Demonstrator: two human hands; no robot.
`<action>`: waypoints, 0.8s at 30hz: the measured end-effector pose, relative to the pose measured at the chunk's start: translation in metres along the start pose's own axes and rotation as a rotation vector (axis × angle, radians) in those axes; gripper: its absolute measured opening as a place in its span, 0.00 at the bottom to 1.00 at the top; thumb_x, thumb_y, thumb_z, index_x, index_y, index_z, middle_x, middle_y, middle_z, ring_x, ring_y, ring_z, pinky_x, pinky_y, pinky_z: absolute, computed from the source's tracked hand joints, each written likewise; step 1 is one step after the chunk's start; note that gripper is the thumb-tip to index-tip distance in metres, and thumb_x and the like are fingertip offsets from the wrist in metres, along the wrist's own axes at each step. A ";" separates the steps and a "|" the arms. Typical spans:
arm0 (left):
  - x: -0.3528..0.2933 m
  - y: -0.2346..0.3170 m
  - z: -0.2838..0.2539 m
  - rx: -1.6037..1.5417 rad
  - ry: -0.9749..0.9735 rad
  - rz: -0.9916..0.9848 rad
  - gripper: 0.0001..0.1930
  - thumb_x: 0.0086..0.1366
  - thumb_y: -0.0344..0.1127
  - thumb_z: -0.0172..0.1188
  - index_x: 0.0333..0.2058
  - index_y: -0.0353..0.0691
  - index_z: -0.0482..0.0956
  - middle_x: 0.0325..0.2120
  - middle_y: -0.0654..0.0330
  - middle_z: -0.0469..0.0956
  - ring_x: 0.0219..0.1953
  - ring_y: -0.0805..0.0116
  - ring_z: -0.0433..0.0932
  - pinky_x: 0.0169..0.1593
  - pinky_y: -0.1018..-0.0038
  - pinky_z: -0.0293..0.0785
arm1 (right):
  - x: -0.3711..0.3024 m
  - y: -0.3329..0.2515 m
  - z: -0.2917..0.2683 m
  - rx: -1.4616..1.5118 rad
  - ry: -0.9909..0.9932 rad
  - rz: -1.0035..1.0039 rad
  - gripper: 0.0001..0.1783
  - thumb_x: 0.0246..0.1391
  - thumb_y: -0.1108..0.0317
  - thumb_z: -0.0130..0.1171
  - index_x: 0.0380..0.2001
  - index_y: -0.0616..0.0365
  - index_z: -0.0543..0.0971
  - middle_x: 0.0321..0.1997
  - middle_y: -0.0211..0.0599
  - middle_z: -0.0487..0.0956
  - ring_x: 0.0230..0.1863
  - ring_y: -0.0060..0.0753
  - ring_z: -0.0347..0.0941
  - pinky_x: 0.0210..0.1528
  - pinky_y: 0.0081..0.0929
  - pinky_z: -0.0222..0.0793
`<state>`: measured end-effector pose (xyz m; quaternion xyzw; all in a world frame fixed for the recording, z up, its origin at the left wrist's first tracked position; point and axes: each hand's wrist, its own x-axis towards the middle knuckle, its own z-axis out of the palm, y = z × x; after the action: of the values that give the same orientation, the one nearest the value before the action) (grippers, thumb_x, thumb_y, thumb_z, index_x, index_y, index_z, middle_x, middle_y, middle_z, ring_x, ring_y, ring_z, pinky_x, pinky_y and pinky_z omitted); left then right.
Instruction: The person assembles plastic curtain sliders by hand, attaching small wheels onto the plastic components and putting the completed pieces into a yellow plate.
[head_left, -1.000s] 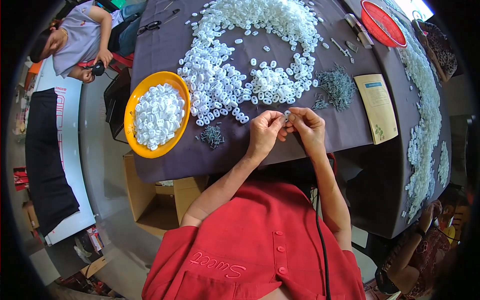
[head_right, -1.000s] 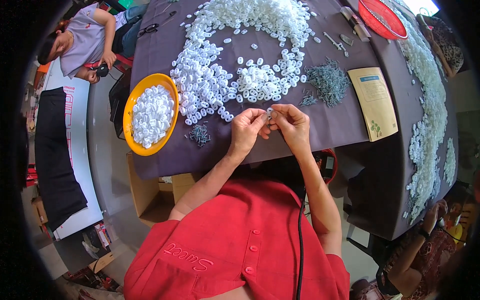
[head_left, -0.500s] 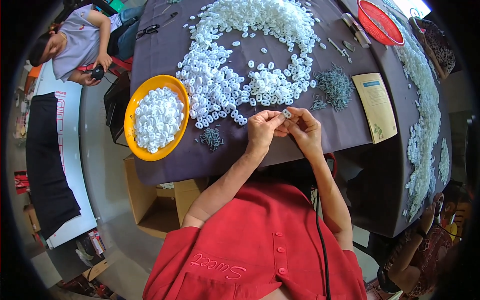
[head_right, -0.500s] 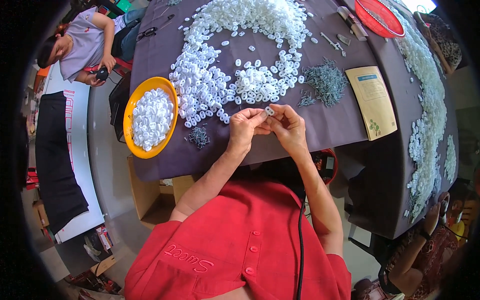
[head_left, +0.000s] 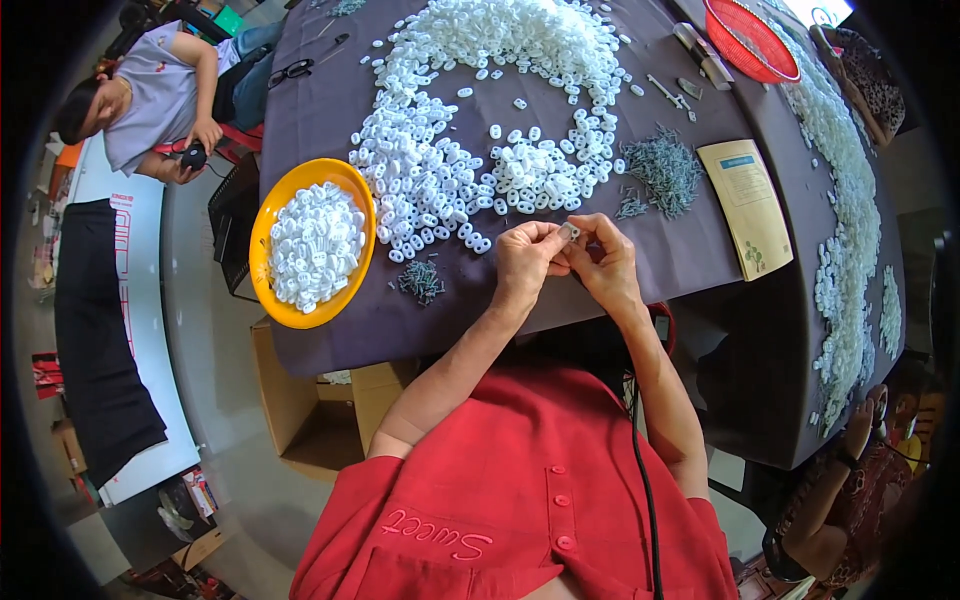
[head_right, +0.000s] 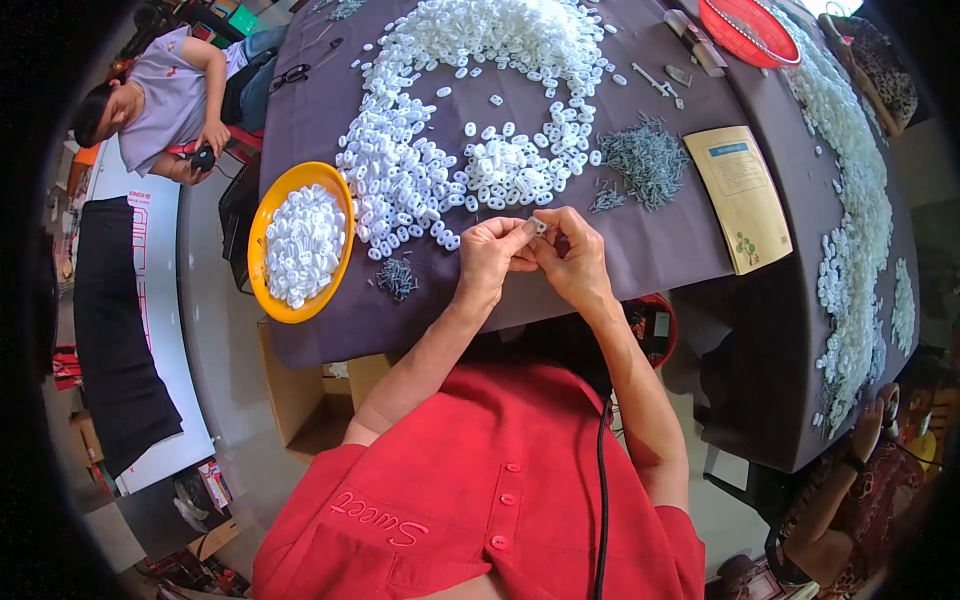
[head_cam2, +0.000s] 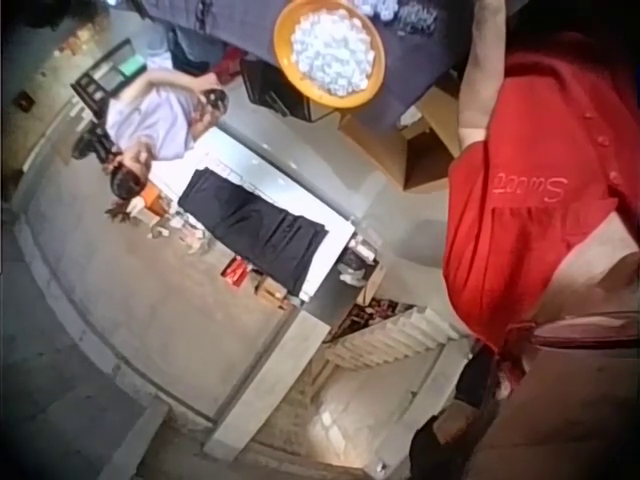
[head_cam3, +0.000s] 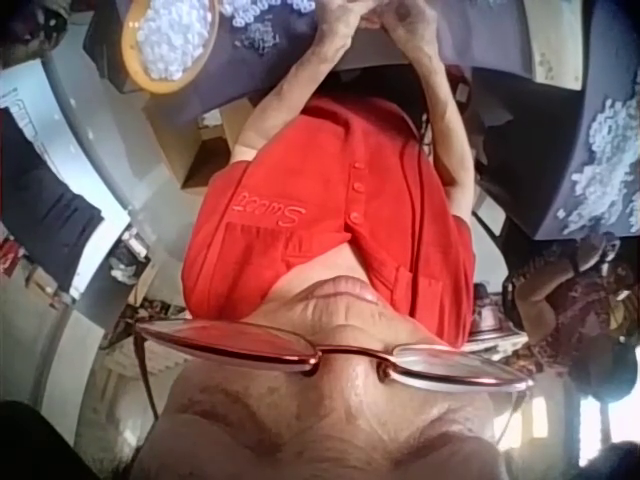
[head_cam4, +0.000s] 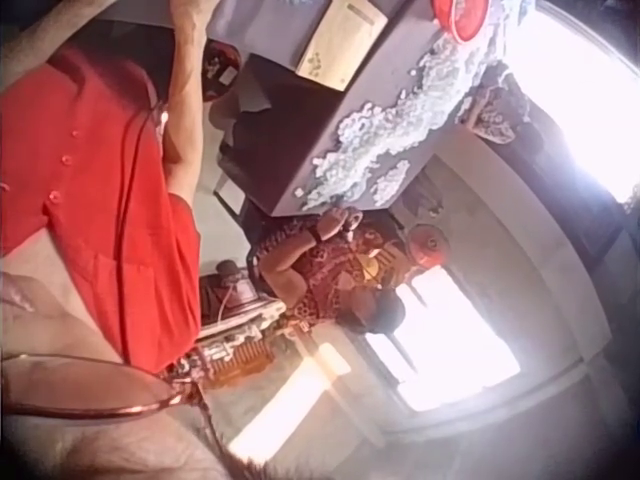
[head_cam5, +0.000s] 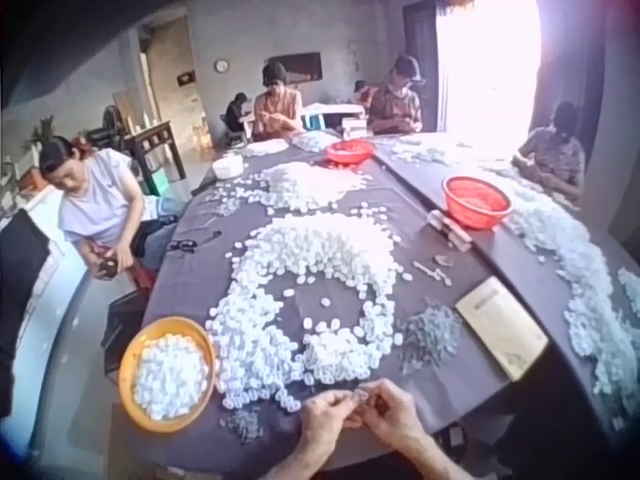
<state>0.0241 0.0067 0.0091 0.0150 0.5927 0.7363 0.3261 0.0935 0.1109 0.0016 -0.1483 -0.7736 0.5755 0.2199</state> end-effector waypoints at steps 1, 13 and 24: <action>0.000 -0.001 0.001 0.030 0.013 0.030 0.08 0.56 0.34 0.61 0.26 0.34 0.78 0.18 0.64 0.76 0.17 0.80 0.73 0.19 0.84 0.71 | 0.000 -0.001 0.000 -0.018 -0.004 -0.006 0.13 0.42 0.79 0.59 0.35 0.61 0.73 0.20 0.27 0.67 0.21 0.16 0.62 0.23 0.16 0.61; -0.004 0.001 0.004 0.075 -0.022 0.026 0.08 0.59 0.33 0.57 0.27 0.33 0.78 0.18 0.64 0.75 0.18 0.81 0.72 0.18 0.85 0.70 | 0.005 -0.004 -0.003 -0.296 -0.044 -0.219 0.16 0.38 0.77 0.59 0.36 0.62 0.74 0.30 0.38 0.74 0.23 0.30 0.70 0.25 0.22 0.65; 0.003 0.000 -0.003 0.209 -0.053 0.066 0.08 0.59 0.32 0.56 0.30 0.32 0.78 0.19 0.64 0.76 0.18 0.81 0.72 0.15 0.84 0.69 | 0.004 -0.007 -0.004 -0.270 -0.036 -0.199 0.17 0.37 0.75 0.61 0.36 0.61 0.75 0.31 0.39 0.74 0.26 0.37 0.72 0.27 0.27 0.67</action>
<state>0.0206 0.0055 0.0073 0.0878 0.6566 0.6803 0.3138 0.0920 0.1138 0.0099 -0.0890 -0.8586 0.4441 0.2400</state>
